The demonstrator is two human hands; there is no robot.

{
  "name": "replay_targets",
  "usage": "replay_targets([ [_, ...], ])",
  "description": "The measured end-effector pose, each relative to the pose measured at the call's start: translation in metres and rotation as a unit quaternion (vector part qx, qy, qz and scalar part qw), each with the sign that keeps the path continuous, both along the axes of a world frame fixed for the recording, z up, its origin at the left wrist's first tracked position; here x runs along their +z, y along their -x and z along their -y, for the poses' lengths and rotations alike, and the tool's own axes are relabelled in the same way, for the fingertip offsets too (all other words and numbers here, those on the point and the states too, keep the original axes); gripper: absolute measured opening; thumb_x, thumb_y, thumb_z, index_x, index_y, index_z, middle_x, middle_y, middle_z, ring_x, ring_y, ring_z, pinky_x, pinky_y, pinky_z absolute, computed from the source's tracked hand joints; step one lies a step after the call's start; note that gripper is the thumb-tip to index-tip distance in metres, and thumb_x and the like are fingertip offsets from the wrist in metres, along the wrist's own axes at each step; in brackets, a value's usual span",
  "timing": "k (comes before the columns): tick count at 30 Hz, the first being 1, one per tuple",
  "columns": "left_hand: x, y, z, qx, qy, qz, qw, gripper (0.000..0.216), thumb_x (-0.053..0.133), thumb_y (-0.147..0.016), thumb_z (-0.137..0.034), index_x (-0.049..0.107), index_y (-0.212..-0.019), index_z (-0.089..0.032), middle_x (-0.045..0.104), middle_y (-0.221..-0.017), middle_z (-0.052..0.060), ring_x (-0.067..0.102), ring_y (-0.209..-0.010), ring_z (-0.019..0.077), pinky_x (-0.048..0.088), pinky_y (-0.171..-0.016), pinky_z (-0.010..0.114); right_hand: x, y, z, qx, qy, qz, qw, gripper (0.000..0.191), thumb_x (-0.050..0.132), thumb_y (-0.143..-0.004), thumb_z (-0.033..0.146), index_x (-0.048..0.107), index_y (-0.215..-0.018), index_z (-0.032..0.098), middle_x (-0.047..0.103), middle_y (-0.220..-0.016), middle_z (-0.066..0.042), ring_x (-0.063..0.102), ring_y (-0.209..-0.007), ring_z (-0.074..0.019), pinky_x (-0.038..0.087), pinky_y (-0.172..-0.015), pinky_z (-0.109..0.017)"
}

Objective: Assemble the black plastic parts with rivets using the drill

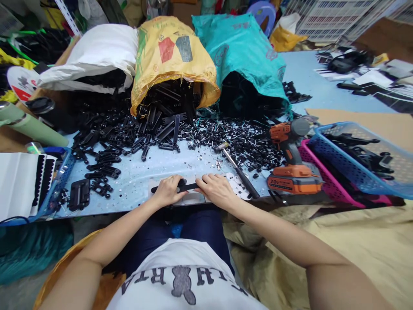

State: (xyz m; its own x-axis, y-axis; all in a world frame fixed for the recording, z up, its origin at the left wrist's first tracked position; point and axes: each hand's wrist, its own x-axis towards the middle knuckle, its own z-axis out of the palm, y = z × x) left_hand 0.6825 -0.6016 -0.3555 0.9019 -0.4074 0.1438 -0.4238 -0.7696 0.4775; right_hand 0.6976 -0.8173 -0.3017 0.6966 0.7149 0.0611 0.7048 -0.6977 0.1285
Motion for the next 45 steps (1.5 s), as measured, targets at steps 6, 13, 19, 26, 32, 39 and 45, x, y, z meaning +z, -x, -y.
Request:
replay_targets([
  [6,0.007,-0.031,0.010,-0.059,-0.045,-0.054,0.996,0.052,0.053,-0.080,-0.056,0.049,-0.114,-0.017,0.063,-0.102,0.010,0.059,-0.096,0.0247,0.046,-0.079,0.034,-0.031,-0.011,0.016,-0.001,-0.020,-0.020,1.000,0.039,0.033,-0.094,0.047,0.059,-0.098,0.018,0.060,-0.083,-0.006,0.054,-0.076,-0.0179,0.028,-0.064,-0.030],
  [13,0.014,-0.153,0.057,0.058,-0.056,-0.016,0.997,0.024,0.043,-0.084,-0.008,0.061,-0.100,-0.009,0.061,-0.107,0.016,0.053,-0.107,0.0250,0.039,-0.091,0.038,-0.053,-0.017,0.033,-0.033,-0.096,-0.069,0.992,0.036,0.039,-0.092,0.045,0.059,-0.104,0.017,0.062,-0.097,-0.009,0.054,-0.091,-0.0203,0.037,-0.075,-0.031],
  [19,0.018,-0.138,0.046,0.094,0.017,-0.006,0.995,0.016,0.050,-0.084,-0.016,0.063,-0.093,-0.011,0.063,-0.098,0.012,0.059,-0.095,0.0198,0.044,-0.085,0.032,-0.040,-0.099,0.003,-0.194,-0.169,-0.058,0.965,0.030,0.034,-0.095,0.029,0.054,-0.113,0.014,0.059,-0.108,-0.012,0.053,-0.102,-0.0207,0.039,-0.085,-0.030],
  [26,0.018,-0.028,-0.036,0.309,0.533,-0.184,0.766,0.038,0.075,-0.058,-0.043,0.065,-0.076,-0.011,0.062,-0.062,0.001,0.059,-0.055,0.0111,0.050,-0.059,0.026,-0.042,-0.164,-0.043,-0.337,-0.098,-0.108,0.930,0.025,0.041,-0.088,0.018,0.055,-0.109,0.013,0.060,-0.103,-0.016,0.059,-0.094,-0.0254,0.042,-0.076,-0.032],
  [32,-0.001,0.004,-0.044,0.338,0.564,-0.197,0.728,0.041,0.078,-0.052,-0.043,0.066,-0.076,-0.011,0.063,-0.061,0.001,0.059,-0.055,0.0109,0.050,-0.060,0.026,-0.031,-0.141,-0.030,-0.297,-0.146,-0.110,0.937,0.022,0.056,-0.075,0.020,0.062,-0.096,0.017,0.066,-0.095,-0.009,0.060,-0.089,-0.0240,0.044,-0.076,-0.033],
  [39,0.001,0.009,-0.044,0.235,0.279,-0.008,0.931,0.022,0.060,-0.078,-0.037,0.070,-0.085,-0.019,0.068,-0.086,0.006,0.062,-0.078,0.0178,0.049,-0.074,0.033,-0.028,-0.062,-0.014,-0.125,-0.441,-0.253,0.852,0.017,0.058,-0.077,0.033,0.065,-0.083,0.018,0.068,-0.079,-0.003,0.063,-0.073,-0.0162,0.051,-0.070,-0.029],
  [45,-0.007,0.021,-0.044,0.126,-0.005,0.147,0.981,0.029,0.041,-0.091,-0.027,0.065,-0.102,-0.018,0.068,-0.092,0.011,0.060,-0.087,0.0229,0.042,-0.076,0.039,-0.041,-0.031,-0.015,-0.135,-0.461,-0.246,0.842,0.020,0.059,-0.078,0.039,0.068,-0.083,0.022,0.071,-0.082,-0.003,0.066,-0.074,-0.0187,0.054,-0.072,-0.033],
])
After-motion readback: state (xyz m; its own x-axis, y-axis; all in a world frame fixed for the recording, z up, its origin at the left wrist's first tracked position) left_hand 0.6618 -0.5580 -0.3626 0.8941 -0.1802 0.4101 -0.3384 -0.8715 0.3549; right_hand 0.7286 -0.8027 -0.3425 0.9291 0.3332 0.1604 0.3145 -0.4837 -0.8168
